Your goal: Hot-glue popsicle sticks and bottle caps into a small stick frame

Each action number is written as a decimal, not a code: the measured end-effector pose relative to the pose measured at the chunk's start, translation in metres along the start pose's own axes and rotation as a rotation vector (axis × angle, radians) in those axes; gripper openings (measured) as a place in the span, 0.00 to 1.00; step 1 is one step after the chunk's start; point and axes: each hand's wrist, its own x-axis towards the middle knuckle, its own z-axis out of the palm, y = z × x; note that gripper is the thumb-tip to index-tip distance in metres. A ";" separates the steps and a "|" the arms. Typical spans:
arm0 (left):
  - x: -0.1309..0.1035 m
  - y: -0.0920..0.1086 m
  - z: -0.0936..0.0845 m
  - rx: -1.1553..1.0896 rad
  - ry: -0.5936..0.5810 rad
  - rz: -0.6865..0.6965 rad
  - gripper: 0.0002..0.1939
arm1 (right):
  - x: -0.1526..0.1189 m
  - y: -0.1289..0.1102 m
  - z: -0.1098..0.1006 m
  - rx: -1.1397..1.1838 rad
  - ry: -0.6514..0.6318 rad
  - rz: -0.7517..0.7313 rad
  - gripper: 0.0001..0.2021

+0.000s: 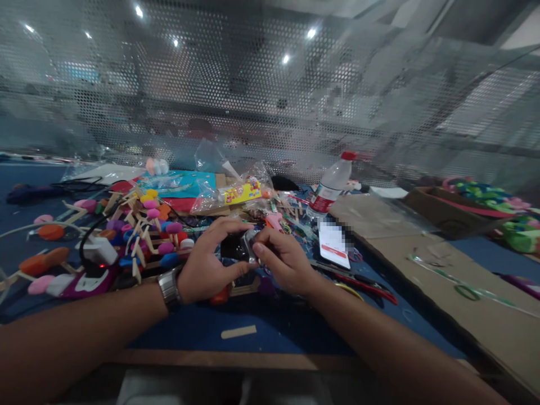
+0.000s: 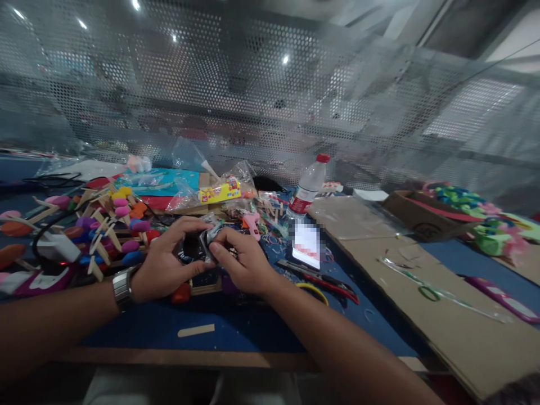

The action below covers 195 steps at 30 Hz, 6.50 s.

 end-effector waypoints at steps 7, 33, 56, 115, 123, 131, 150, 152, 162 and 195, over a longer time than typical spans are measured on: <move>0.000 -0.001 0.001 -0.062 0.054 -0.021 0.17 | 0.001 0.001 0.001 0.012 0.029 0.038 0.11; -0.002 -0.006 0.009 -0.054 0.104 -0.262 0.21 | 0.007 0.005 -0.001 -0.218 0.150 -0.042 0.03; 0.002 -0.002 0.003 -0.248 0.173 -0.390 0.09 | 0.003 0.004 -0.007 -0.019 0.063 0.045 0.12; -0.003 0.008 0.007 -0.215 0.101 -0.385 0.16 | 0.002 0.008 -0.010 -0.386 0.039 -0.088 0.23; -0.006 0.006 0.008 -0.238 -0.071 -0.390 0.16 | 0.001 0.004 -0.009 -0.337 0.035 -0.135 0.21; -0.004 0.007 0.007 -0.226 -0.080 -0.364 0.17 | 0.002 0.007 -0.010 -0.199 0.007 -0.183 0.19; -0.005 0.011 0.006 -0.201 -0.179 -0.255 0.16 | 0.002 0.002 -0.008 -0.197 -0.102 -0.291 0.19; -0.002 0.011 0.003 -0.182 -0.154 -0.264 0.16 | 0.002 0.000 -0.009 -0.221 -0.037 -0.280 0.19; 0.002 0.002 0.002 -0.120 -0.051 -0.295 0.15 | 0.004 0.010 -0.016 -0.171 0.013 -0.111 0.22; 0.003 0.017 -0.008 0.294 -0.115 0.067 0.15 | 0.000 0.009 -0.014 -0.364 0.003 -0.336 0.20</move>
